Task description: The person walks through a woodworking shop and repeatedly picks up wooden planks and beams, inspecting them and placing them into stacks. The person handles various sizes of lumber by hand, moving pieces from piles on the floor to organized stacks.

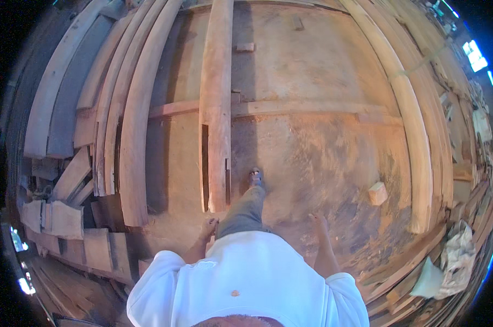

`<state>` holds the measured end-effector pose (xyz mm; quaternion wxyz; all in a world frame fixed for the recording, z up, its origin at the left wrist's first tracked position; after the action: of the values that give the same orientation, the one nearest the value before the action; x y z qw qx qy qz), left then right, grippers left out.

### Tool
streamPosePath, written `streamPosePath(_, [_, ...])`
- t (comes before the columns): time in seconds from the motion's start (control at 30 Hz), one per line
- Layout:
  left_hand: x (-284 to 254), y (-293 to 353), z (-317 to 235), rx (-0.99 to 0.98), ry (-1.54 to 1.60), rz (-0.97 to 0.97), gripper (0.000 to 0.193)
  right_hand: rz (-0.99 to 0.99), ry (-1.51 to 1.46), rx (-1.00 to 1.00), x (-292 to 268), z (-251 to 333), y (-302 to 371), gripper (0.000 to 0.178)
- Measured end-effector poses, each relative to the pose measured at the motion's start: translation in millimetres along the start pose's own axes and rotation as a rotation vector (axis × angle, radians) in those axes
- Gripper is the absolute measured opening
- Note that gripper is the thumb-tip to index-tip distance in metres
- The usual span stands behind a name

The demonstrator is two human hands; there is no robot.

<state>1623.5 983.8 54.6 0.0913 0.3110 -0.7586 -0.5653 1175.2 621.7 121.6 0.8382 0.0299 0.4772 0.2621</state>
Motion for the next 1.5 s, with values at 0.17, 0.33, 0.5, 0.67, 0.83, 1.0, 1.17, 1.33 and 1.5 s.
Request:
streamPosePath(0.17, [22, -32, -160, -0.034, 0.012, -0.143, 0.054, 0.094, -0.399, 0.326, -53, 23, -137, 0.036])
streamPosePath(0.33, [34, -83, -354, 0.224, 0.007, -0.249, 0.045, 0.055, -0.798, 0.48, -56, -20, -243, 0.036])
streamPosePath(0.5, [101, -104, -534, 0.468, 0.222, -0.265, 0.034, 0.203, -0.475, 0.348, -110, -23, -393, 0.036])
streamPosePath(0.67, [225, -110, -635, 0.321, -0.013, -0.243, 0.04, 0.211, -0.178, 0.223, -223, -30, -567, 0.037])
streamPosePath(0.83, [278, -128, -673, 0.484, -0.242, -0.255, 0.037, 0.11, -0.042, 0.034, -301, 29, -768, 0.04])
streamPosePath(1.0, [308, -166, -739, -0.027, -0.131, -0.098, 0.035, 0.028, -0.201, -0.182, -369, 202, -972, 0.041])
streamPosePath(1.17, [287, -264, -917, -0.022, 0.001, -0.116, 0.038, -0.034, 0.036, -0.242, -339, 272, -1141, 0.042])
streamPosePath(1.33, [250, -262, -1150, 0.242, 0.286, -0.222, 0.037, 0.393, 0.078, -0.43, -308, 256, -1235, 0.042])
streamPosePath(1.5, [200, -277, -1349, 0.443, 0.421, -0.306, 0.036, 0.524, -0.228, 0.147, -286, 211, -1329, 0.037])
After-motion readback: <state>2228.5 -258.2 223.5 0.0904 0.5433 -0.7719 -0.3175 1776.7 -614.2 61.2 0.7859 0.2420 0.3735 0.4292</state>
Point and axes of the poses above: each hand's wrist, its own y-axis away from the middle knuckle, its own x-axis out of the palm, z = x × y, the point moved 4 cm from there along -y, towards the middle knuckle, and after that the axes turned 10 degrees about -x, right-handed, at the moved point
